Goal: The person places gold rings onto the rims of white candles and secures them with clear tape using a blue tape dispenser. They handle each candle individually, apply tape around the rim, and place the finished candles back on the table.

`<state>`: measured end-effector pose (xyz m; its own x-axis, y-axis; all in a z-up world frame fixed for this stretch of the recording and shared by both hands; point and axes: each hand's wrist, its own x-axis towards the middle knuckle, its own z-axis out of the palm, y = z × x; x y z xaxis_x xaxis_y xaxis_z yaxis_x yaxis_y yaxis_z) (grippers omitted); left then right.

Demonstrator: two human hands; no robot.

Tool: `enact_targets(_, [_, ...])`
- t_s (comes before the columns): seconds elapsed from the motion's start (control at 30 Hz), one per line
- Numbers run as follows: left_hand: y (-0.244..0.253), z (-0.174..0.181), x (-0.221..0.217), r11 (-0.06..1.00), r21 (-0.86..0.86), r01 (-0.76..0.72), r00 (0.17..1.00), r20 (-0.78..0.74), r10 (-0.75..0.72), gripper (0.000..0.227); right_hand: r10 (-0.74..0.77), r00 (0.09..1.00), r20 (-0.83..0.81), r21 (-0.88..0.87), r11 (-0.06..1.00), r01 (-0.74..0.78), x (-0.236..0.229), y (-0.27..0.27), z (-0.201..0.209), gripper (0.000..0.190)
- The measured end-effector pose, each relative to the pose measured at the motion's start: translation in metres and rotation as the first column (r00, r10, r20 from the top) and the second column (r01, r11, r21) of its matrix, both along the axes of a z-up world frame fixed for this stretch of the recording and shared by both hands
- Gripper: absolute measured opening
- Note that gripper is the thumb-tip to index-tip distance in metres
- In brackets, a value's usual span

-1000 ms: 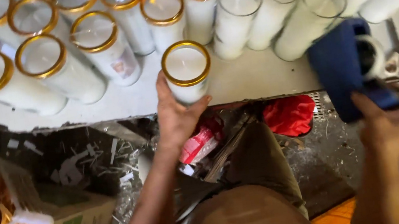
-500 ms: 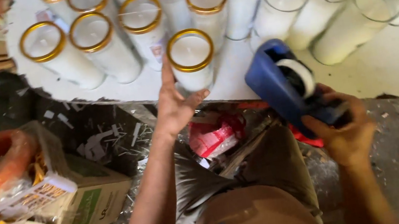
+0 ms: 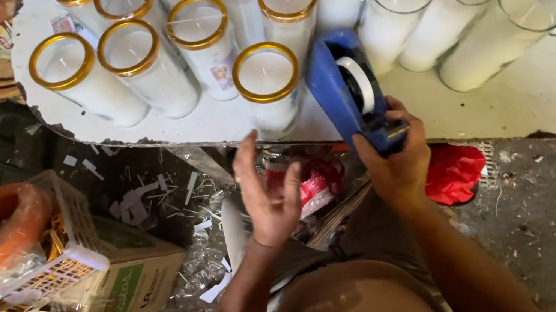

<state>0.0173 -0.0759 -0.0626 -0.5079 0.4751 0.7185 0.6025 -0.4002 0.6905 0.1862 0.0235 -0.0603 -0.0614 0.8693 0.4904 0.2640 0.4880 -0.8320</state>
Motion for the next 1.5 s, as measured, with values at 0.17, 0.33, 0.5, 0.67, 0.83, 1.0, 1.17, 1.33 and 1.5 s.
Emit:
enact_targets(0.17, [0.001, 0.005, 0.025, 0.989, -0.035, 0.143, 0.989, -0.029, -0.144, 0.058, 0.003, 0.998, 0.055, -0.006, 1.000, -0.003, 0.001, -0.001, 0.011, 0.060])
enact_targets(0.33, [0.013, -0.004, 0.054, 0.938, -0.204, 0.282, 0.944, -0.114, -0.309, 0.025, 0.247, 0.969, 0.001, -0.094, 0.965, -0.246, 0.039, 0.009, 0.041, 0.075])
enact_targets(0.5, [0.019, 0.000, 0.089, 0.587, -0.279, 0.760, 0.645, 0.211, -0.734, 0.034, 0.444, 0.896, -0.009, -0.261, 0.864, -0.431, 0.039, 0.044, 0.079, 0.024])
enact_targets(0.67, [0.045, -0.019, 0.112, 0.488, -0.153, 0.859, 0.480, 0.569, -0.667, 0.049, 0.428, 0.874, -0.228, -0.250, 0.842, -0.478, 0.053, 0.043, 0.087, 0.049])
enact_targets(0.83, [0.047, -0.017, 0.108, 0.403, 0.072, 0.912, 0.198, 0.783, -0.590, 0.044, 0.610, 0.792, -0.011, 0.125, 0.787, -0.604, 0.135, -0.034, 0.125, 0.038])
enact_targets(1.0, [0.043, -0.005, 0.105, 0.403, 0.159, 0.901, 0.206, 0.661, -0.722, 0.042, 0.667, 0.715, -0.210, -0.015, 0.729, -0.684, 0.189, -0.095, 0.130, 0.023])
enact_targets(1.17, [0.039, 0.004, 0.108, 0.433, 0.188, 0.882, 0.165, 0.737, -0.655, 0.017, 0.490, 0.871, -0.042, -0.198, 0.850, -0.487, 0.171, -0.059, 0.081, 0.024])
enact_targets(1.33, [0.033, -0.012, 0.117, 0.653, 0.094, 0.752, 0.345, 0.787, -0.511, 0.011, 0.319, 0.947, 0.040, -0.101, 0.944, -0.314, 0.089, -0.012, 0.064, 0.034])
enact_targets(1.5, [0.040, -0.062, 0.124, 0.626, 0.086, 0.775, 0.328, 0.792, -0.515, 0.018, 0.272, 0.937, 0.220, -0.141, 0.959, -0.245, 0.059, 0.003, 0.065, 0.024])
